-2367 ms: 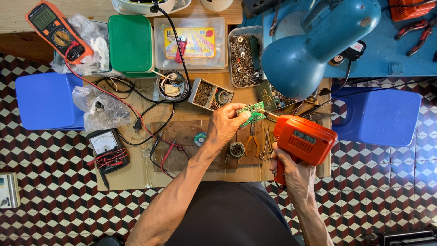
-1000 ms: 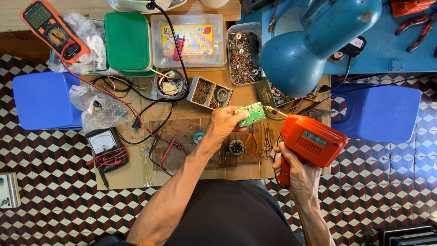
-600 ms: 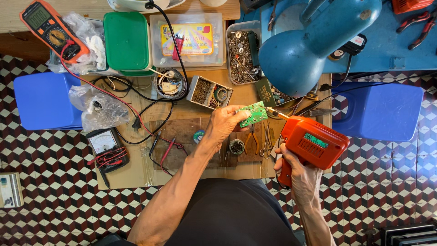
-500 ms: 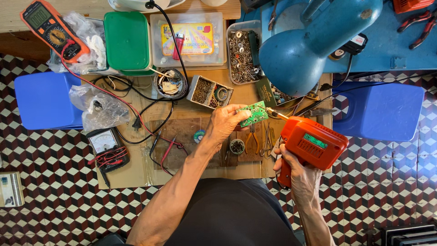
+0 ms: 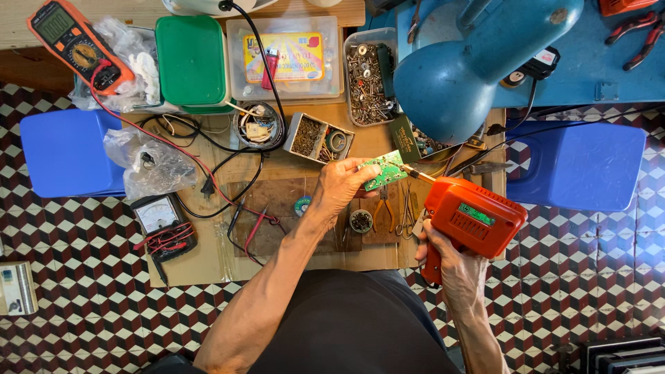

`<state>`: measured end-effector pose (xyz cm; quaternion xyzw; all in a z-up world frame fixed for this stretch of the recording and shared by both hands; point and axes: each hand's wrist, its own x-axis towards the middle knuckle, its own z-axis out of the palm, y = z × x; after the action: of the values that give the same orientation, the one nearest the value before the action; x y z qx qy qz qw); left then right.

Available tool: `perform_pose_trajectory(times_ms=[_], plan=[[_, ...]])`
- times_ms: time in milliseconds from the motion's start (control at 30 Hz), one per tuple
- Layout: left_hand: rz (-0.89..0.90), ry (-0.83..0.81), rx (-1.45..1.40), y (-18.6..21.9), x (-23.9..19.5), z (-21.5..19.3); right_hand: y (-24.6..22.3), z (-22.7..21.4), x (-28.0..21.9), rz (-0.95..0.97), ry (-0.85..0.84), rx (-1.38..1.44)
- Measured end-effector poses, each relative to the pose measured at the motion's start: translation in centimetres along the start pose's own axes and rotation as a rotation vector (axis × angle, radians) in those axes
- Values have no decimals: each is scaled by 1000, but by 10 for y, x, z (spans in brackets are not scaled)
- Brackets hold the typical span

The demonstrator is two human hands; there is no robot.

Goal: The person uses a heat gun to apply heat to a small green circuit board, then inspects it. They subsequently open a small box of electronic components and select a capacitor.

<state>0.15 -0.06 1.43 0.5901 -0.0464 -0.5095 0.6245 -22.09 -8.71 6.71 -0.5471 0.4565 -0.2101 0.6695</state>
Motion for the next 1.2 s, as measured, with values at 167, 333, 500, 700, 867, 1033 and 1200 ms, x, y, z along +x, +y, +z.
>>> perform_pose_trajectory(times_ms=[167, 333, 500, 700, 867, 1033, 1200], plan=[[9, -9, -16, 0, -1, 0, -4, 1, -1, 9, 7, -39], [12, -18, -15, 0, -1, -1, -5, 1, -1, 4, 7, -30], [-2, -15, 12, 0, 1, -2, -3, -1, 1, -20, 8, -24], [25, -25, 1, -3, 0, -3, -3, -2, -1, -17, 15, 13], [28, -28, 11, -5, 1, -5, -5, -4, -2, -3, 30, 36], [40, -39, 19, -7, 1, -4, -2, -9, -3, -26, 34, 53], [114, -38, 48, -6, -3, -3, 4, -15, -3, -54, 50, 63]])
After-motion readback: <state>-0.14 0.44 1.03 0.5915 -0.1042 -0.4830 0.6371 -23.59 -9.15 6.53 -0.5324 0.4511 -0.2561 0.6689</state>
